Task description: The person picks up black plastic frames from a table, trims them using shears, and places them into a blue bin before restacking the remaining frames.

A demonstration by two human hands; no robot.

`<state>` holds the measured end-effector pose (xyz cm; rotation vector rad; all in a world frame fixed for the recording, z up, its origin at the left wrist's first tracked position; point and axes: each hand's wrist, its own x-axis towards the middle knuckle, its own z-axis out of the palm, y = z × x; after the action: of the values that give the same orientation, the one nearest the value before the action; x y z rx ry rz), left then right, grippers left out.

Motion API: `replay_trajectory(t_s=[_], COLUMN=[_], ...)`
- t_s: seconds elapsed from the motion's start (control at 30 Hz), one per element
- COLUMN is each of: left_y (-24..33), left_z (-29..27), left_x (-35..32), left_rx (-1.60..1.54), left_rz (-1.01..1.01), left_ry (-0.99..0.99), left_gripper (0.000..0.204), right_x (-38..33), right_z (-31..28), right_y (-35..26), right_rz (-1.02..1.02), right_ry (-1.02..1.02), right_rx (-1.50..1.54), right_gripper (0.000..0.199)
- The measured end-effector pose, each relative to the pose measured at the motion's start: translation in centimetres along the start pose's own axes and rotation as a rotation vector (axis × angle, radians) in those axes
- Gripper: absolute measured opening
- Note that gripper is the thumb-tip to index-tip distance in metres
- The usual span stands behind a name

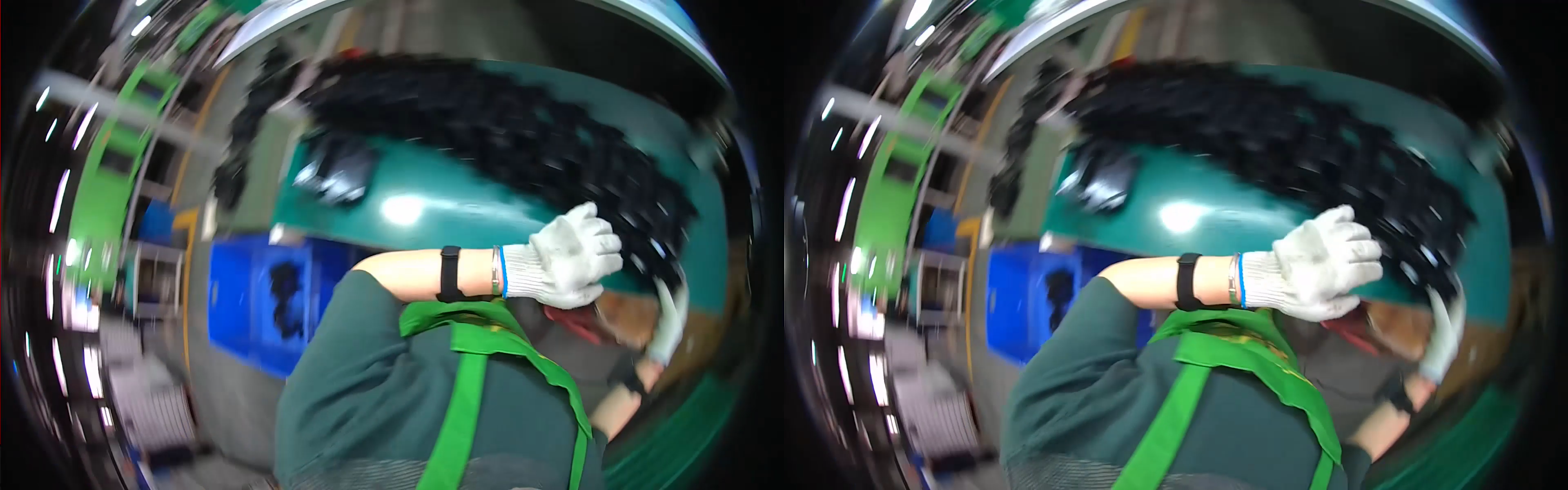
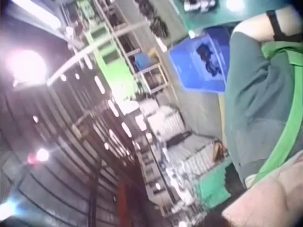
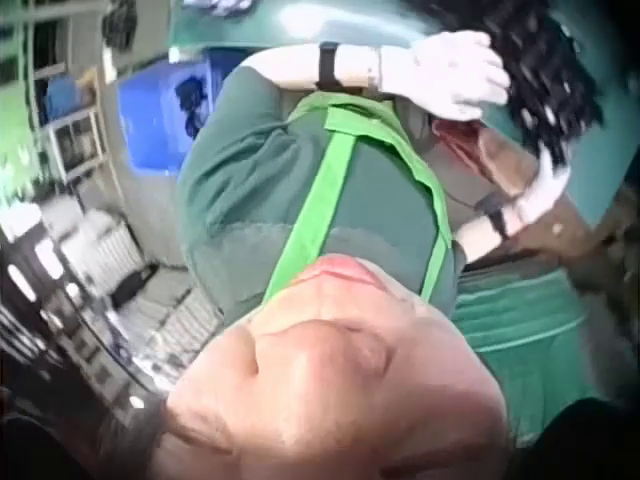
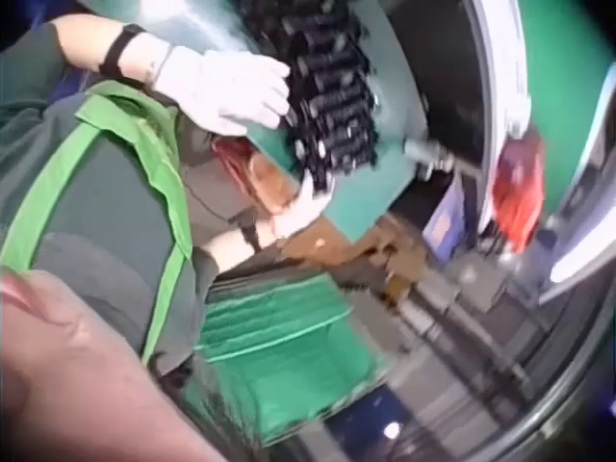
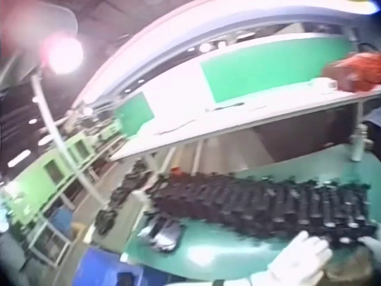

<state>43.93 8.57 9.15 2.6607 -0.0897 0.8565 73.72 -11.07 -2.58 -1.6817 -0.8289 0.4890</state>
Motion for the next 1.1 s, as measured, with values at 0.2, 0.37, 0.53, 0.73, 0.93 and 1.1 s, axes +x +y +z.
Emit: replay_trajectory(t_s=[0.2, 0.37, 0.53, 0.73, 0.93, 1.1], left_y=[-5.1, -5.4, -6.1, -11.8, -17.1, -17.8], left_z=[-11.3, -21.5, -30.8, -42.3, -47.0, -50.1], left_x=[-24.1, -49.0, -63.5, -70.5, -74.1, -76.2], left_rx=[0.301, 0.376, 0.815, 1.250, 1.132, 0.972], left_rz=[-0.883, -1.308, -1.784, -1.693, -1.500, -1.266], left_ry=[0.814, 1.633, 0.910, 0.123, -0.522, -0.754], left_gripper=[0.044, 0.047, 0.048, 0.057, 0.055, 0.055], right_x=[-0.4, -0.2, -4.5, -12.8, -16.3, -17.1], right_z=[-2.5, 5.4, 21.7, 45.9, 57.9, 60.1], right_y=[-0.7, -8.6, -15.7, -21.0, -22.4, -23.3], right_rz=[-0.170, -0.474, -0.621, -0.301, -0.472, -0.519], right_ry=[0.285, 0.704, 0.329, -0.445, -0.695, -0.733], right_rx=[-0.243, -0.371, -0.211, -0.337, -0.372, -0.436], right_gripper=[0.044, 0.042, 0.039, 0.041, 0.048, 0.051])
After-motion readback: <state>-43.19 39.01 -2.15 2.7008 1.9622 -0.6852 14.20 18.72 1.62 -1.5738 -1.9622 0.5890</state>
